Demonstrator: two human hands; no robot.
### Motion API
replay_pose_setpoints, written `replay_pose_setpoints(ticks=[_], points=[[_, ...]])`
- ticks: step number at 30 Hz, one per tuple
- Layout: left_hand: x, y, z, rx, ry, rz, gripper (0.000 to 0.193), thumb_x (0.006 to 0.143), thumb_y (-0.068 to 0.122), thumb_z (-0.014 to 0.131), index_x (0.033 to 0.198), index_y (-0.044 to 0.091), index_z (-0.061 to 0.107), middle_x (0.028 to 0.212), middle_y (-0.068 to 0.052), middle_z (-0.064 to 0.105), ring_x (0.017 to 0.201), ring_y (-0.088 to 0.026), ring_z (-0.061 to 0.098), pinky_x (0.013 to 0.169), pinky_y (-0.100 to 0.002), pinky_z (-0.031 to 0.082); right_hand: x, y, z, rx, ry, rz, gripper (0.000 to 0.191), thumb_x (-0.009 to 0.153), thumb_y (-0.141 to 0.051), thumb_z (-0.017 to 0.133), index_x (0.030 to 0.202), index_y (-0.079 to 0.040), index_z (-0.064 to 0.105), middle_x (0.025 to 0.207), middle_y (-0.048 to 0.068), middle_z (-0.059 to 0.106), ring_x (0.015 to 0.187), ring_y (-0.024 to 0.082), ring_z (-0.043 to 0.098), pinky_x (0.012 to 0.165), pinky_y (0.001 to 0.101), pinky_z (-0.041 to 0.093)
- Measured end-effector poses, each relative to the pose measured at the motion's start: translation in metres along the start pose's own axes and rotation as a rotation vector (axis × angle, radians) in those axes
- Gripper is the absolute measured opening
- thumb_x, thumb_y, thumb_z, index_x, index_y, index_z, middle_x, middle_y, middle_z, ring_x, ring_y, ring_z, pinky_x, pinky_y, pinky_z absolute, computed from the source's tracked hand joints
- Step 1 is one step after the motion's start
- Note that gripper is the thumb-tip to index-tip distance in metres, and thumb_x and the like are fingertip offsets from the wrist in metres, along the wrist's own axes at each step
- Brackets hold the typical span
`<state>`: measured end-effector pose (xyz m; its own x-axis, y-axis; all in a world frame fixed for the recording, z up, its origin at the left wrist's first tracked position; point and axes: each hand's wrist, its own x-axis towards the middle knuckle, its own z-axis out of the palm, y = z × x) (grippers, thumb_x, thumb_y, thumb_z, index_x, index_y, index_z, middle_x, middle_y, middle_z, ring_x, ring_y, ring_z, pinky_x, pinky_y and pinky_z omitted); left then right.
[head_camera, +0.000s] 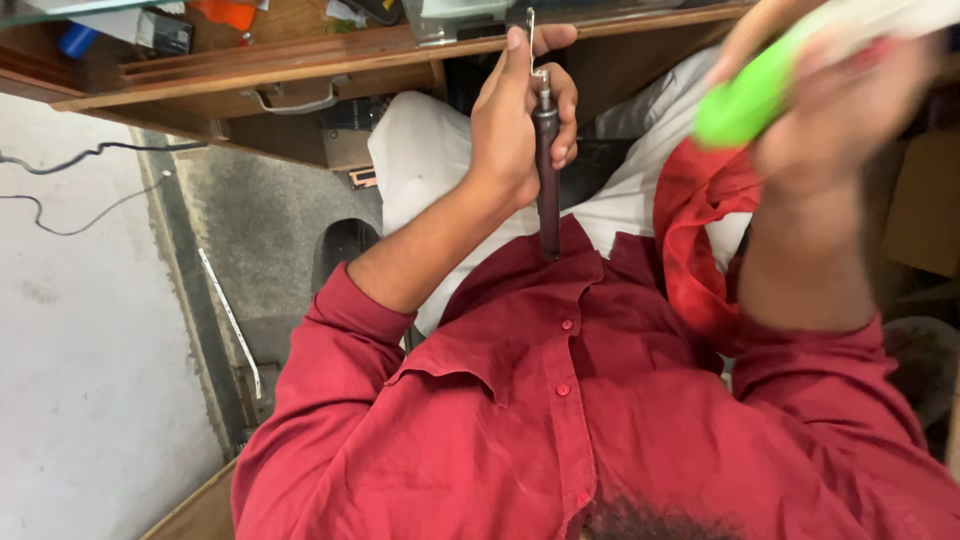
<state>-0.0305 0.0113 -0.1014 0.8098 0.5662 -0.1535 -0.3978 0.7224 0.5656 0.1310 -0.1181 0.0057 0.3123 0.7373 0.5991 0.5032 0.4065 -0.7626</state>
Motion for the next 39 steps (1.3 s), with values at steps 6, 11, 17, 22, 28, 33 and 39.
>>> replay_pose_setpoints(ticks=[6,11,17,22,28,33,39], points=[[0.017,-0.007,-0.011,0.077,0.168,-0.146,0.051,0.106,0.051,0.040,0.115,0.003,0.054,0.067,-0.008,0.054,0.041,-0.016,0.046,0.037,-0.032,0.038,-0.075,0.075,0.041,0.331,-0.263,0.503,0.057,0.120,-0.041,0.055,0.155,0.001,0.038,0.135,0.015,0.065,0.080,0.013,0.064,0.073,0.0248,0.054],[0.026,-0.010,-0.017,0.152,0.335,-0.186,0.040,0.099,0.047,0.043,0.092,0.008,0.048,0.069,-0.005,0.057,0.041,-0.016,0.048,0.036,-0.033,0.038,-0.081,0.090,0.050,0.102,-0.345,0.518,0.055,0.120,-0.042,0.050,0.154,0.000,0.042,0.130,0.011,0.068,0.078,0.011,0.065,0.070,0.0239,0.053],[0.028,-0.015,-0.019,0.202,0.267,-0.187,0.042,0.103,0.041,0.044,0.090,0.002,0.050,0.067,-0.012,0.059,0.042,-0.017,0.051,0.037,-0.033,0.041,-0.077,0.084,0.058,0.176,-0.347,0.478,0.050,0.122,-0.043,0.052,0.147,0.001,0.045,0.124,0.010,0.066,0.090,0.014,0.069,0.072,0.0241,0.057],[0.028,-0.025,-0.020,0.270,0.151,-0.085,0.041,0.107,0.035,0.044,0.088,0.000,0.054,0.067,-0.010,0.056,0.042,-0.017,0.052,0.036,-0.032,0.040,-0.086,0.087,0.052,-0.131,-0.369,0.325,0.054,0.122,-0.038,0.053,0.156,0.002,0.041,0.124,0.016,0.063,0.080,0.017,0.069,0.076,0.0285,0.057],[0.020,-0.033,-0.018,0.440,0.132,-0.057,0.043,0.107,0.039,0.042,0.093,0.002,0.059,0.067,-0.005,0.060,0.043,-0.013,0.053,0.037,-0.029,0.040,-0.095,0.082,0.051,-0.217,-0.327,0.346,0.053,0.122,-0.037,0.054,0.154,0.002,0.041,0.126,0.016,0.063,0.079,0.017,0.069,0.076,0.0297,0.057],[0.018,-0.033,-0.018,0.494,0.132,-0.074,0.045,0.108,0.041,0.042,0.094,0.001,0.059,0.066,-0.006,0.060,0.043,-0.012,0.054,0.037,-0.028,0.041,-0.094,0.083,0.055,-0.295,-0.314,0.255,0.052,0.119,-0.035,0.055,0.154,0.002,0.040,0.134,0.021,0.061,0.095,0.030,0.068,0.087,0.0375,0.056],[0.017,-0.039,-0.021,0.471,0.152,-0.069,0.041,0.107,0.037,0.044,0.095,0.001,0.057,0.065,-0.006,0.059,0.043,-0.014,0.054,0.037,-0.029,0.041,-0.096,0.083,0.058,-0.453,-0.278,0.141,0.040,0.124,-0.031,0.058,0.145,0.000,0.045,0.132,0.022,0.063,0.117,0.041,0.065,0.098,0.0446,0.053]])
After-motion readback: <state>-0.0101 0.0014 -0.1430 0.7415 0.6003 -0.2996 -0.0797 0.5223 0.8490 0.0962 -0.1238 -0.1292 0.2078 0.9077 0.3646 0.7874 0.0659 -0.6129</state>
